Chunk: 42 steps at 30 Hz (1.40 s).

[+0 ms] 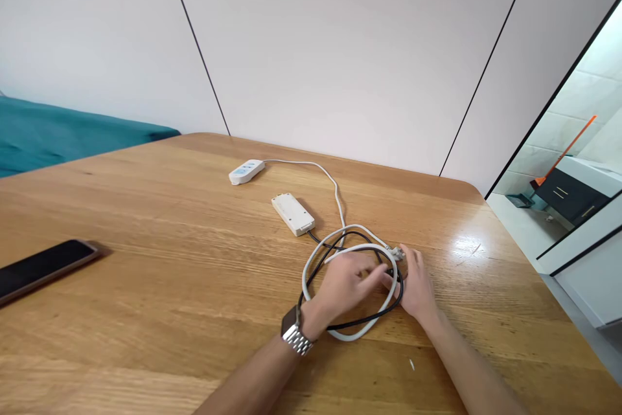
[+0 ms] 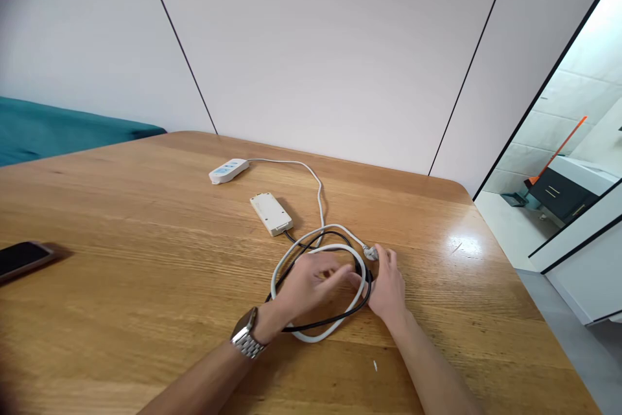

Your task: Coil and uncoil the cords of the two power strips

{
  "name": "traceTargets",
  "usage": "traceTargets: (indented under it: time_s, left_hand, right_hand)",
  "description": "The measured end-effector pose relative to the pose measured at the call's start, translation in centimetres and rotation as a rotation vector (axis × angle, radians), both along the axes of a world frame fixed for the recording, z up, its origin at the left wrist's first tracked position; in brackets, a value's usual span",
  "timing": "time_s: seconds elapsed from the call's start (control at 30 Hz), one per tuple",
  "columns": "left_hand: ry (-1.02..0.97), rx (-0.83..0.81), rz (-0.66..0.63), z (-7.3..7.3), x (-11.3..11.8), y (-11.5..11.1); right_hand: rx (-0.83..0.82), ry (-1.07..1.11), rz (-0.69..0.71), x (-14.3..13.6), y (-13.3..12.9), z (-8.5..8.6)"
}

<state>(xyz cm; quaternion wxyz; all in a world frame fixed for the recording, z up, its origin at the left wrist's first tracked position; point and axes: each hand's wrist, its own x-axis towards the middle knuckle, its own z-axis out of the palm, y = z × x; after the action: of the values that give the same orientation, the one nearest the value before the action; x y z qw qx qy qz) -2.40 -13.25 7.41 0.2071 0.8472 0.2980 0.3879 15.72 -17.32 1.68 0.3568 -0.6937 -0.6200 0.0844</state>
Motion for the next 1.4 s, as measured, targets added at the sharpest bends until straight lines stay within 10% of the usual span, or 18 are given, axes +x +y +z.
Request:
traceTargets:
  time_s: [0.13, 0.33, 0.47, 0.73, 1.07, 1.2, 1.4]
  left_hand:
    - [-0.18, 0.236, 0.33, -0.3, -4.0, 2.4]
    - [0.118, -0.279, 0.463, -4.1, -7.2, 6.5]
    - [0.277, -0.288, 0.516, -4.5, -6.9, 6.8]
    - [-0.055, -0.507, 0.288, -4.7, -5.4, 6.1]
    - [-0.73, -0.872, -0.14, -2.1, -5.0, 3.8]
    - [-0.565, -1.021, -0.378, -1.8, -6.3, 3.2]
    - [-0.373, -0.706, -0.45, -0.3, -5.0, -0.5]
  right_hand:
    - [-0.084, -0.128, -0.048, -0.1, 0.3, 0.2]
    - [-0.052, -0.152, -0.007, 2.0, 2.1, -0.2]
    - [-0.058, -0.126, 0.118, 3.4, 3.6, 0.0]
    - [0.123, 0.164, 0.098, 5.3, 6.2, 1.4]
    - [0.557, -0.134, 0.455, 0.2, 0.3, 12.9]
    - [0.501, -0.111, 0.652, -1.6, -3.4, 12.4]
    - [0.504, 0.168, 0.432, 2.0, -7.2, 9.9]
